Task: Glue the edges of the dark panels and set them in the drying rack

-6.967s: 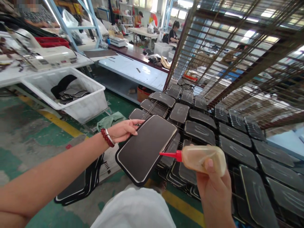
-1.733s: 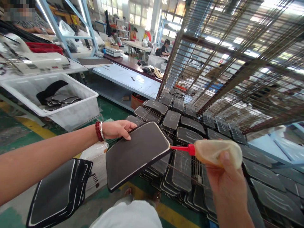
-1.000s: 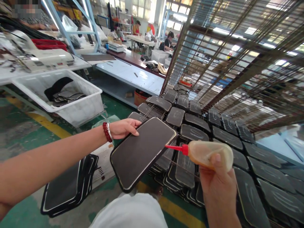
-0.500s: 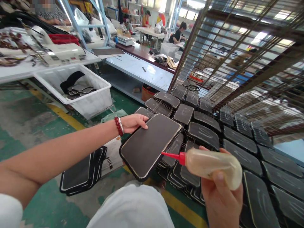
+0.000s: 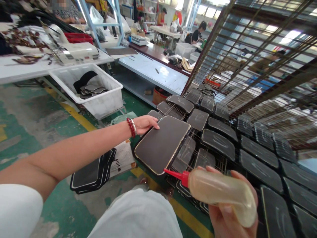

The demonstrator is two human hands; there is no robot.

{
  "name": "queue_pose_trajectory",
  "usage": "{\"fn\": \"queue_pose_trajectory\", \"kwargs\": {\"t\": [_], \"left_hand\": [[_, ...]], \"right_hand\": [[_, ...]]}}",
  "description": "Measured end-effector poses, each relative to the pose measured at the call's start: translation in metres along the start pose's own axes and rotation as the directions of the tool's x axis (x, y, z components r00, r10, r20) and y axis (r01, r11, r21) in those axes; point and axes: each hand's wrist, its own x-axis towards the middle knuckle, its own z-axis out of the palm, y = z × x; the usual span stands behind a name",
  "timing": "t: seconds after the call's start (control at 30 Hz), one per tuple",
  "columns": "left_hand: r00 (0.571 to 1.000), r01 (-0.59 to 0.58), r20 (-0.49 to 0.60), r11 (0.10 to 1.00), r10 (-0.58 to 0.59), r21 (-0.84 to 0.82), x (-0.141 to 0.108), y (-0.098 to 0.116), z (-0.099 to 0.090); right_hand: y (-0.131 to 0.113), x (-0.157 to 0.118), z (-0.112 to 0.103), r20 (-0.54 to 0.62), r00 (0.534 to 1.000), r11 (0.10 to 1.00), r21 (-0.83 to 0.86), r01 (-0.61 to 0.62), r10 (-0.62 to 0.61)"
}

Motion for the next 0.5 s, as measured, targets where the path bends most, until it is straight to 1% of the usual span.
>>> {"fn": "queue_pose_trajectory", "kwargs": {"t": [0.13, 0.23, 0.3, 0.37, 0.43, 0.5], "left_hand": [[0.997, -0.025, -0.068, 0.999, 0.023, -0.025, 0.001, 0.001, -0.003], [0.992, -0.038, -0.121, 0.999, 0.033, -0.039, 0.003, 0.000, -0.008], [0.988, -0.049, -0.148, 0.997, 0.040, -0.052, 0.003, -0.001, -0.010], [0.982, -0.072, -0.176, 0.996, 0.062, -0.055, 0.001, -0.003, -0.008], [0.976, -0.095, -0.198, 0.995, 0.088, -0.028, -0.003, -0.007, -0.002], [0.973, -0.108, -0.201, 0.994, 0.109, 0.016, -0.007, -0.014, 0.008]], "right_hand": [[0.007, 0.001, -0.003, -0.006, 1.000, 0.999, 0.023, -0.030, 0.030], [0.013, 0.004, -0.008, -0.015, 0.995, 0.995, 0.044, -0.093, 0.094], [0.017, 0.008, -0.010, -0.025, 0.994, 0.992, 0.057, -0.109, 0.111], [0.023, 0.016, -0.010, -0.055, 0.996, 0.996, 0.064, -0.065, 0.069], [0.028, 0.029, -0.008, -0.106, 0.994, 0.997, 0.073, -0.012, 0.020], [0.034, 0.048, -0.004, -0.139, 0.990, 0.995, 0.102, -0.008, 0.022]]}}
